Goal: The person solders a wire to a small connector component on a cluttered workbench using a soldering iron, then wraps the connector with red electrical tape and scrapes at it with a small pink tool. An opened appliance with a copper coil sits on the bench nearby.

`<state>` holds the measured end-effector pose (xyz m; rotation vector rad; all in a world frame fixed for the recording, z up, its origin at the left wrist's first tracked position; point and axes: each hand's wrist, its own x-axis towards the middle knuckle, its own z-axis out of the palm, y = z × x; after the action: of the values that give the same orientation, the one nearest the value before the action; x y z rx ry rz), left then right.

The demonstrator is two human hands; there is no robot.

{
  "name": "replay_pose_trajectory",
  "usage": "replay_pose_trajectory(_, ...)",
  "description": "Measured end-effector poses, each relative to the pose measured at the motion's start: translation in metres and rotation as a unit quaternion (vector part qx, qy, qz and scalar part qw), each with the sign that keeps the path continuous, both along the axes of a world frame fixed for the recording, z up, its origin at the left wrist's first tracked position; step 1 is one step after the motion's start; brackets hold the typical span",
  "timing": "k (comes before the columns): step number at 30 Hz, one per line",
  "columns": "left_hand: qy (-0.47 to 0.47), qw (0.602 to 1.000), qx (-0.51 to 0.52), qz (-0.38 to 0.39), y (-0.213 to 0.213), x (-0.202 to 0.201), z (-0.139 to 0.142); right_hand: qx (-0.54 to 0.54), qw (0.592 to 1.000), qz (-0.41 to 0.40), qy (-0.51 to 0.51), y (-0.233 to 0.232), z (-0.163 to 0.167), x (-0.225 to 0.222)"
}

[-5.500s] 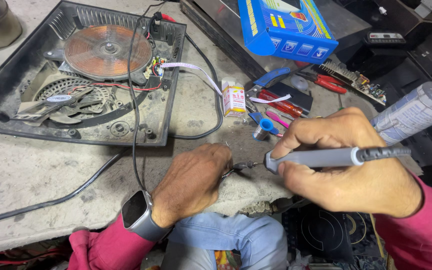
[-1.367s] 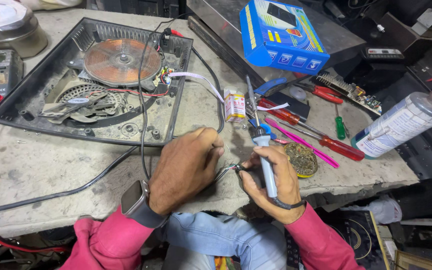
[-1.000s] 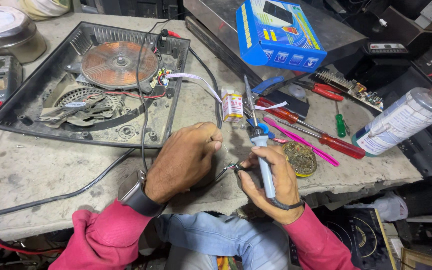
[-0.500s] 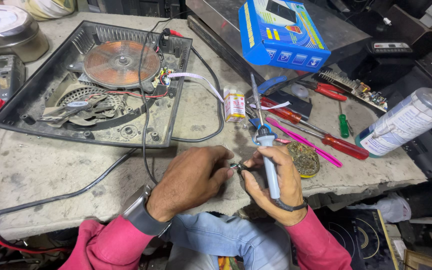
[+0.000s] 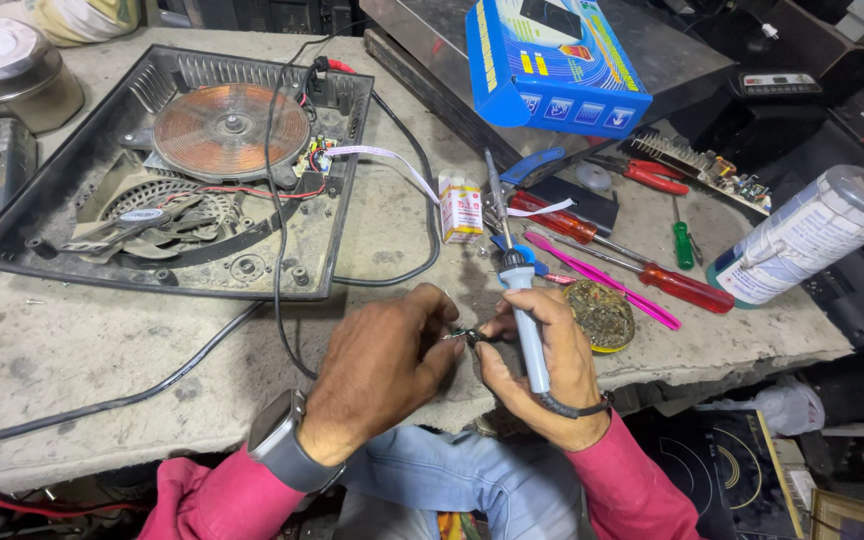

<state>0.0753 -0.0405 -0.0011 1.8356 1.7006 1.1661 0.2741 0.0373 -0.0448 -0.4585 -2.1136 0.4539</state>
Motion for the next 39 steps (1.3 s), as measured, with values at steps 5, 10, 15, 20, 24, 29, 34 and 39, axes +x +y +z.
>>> replay_pose_trajectory(5,0.083,0.994,0.048,0.047,0.002,0.012,-0.003,0.021,1.0,-0.003,-0.002,0.004,0.0,0.002)
replay_pose_trajectory(10,0.159,0.978,0.109,0.08,-0.002,0.02,-0.008,0.004,1.0,0.002,0.001,0.003,-0.001,0.004)
replay_pose_trajectory(15,0.152,0.979,0.111,0.078,-0.001,0.028,-0.012,0.023,1.0,-0.005,-0.006,0.003,-0.001,0.007)
replay_pose_trajectory(20,0.135,0.985,0.087,0.067,0.002,0.029,-0.013,0.02,1.0,-0.001,-0.006,0.003,0.002,0.009)
replay_pose_trajectory(24,0.115,0.987,0.088,0.064,0.003,0.031,-0.012,0.032,0.999,-0.002,-0.007,0.005,0.003,0.011)
replay_pose_trajectory(29,0.104,0.988,0.091,0.066,0.003,0.033,-0.011,0.016,1.0,0.0,-0.006,0.006,0.0,0.012)
replay_pose_trajectory(34,0.063,0.992,0.085,0.075,0.004,0.032,-0.01,-0.031,1.0,-0.004,0.002,0.007,-0.001,0.013)
replay_pose_trajectory(39,0.037,0.991,0.099,0.078,0.004,0.023,-0.012,-0.025,1.0,-0.006,0.0,0.009,-0.002,0.011)
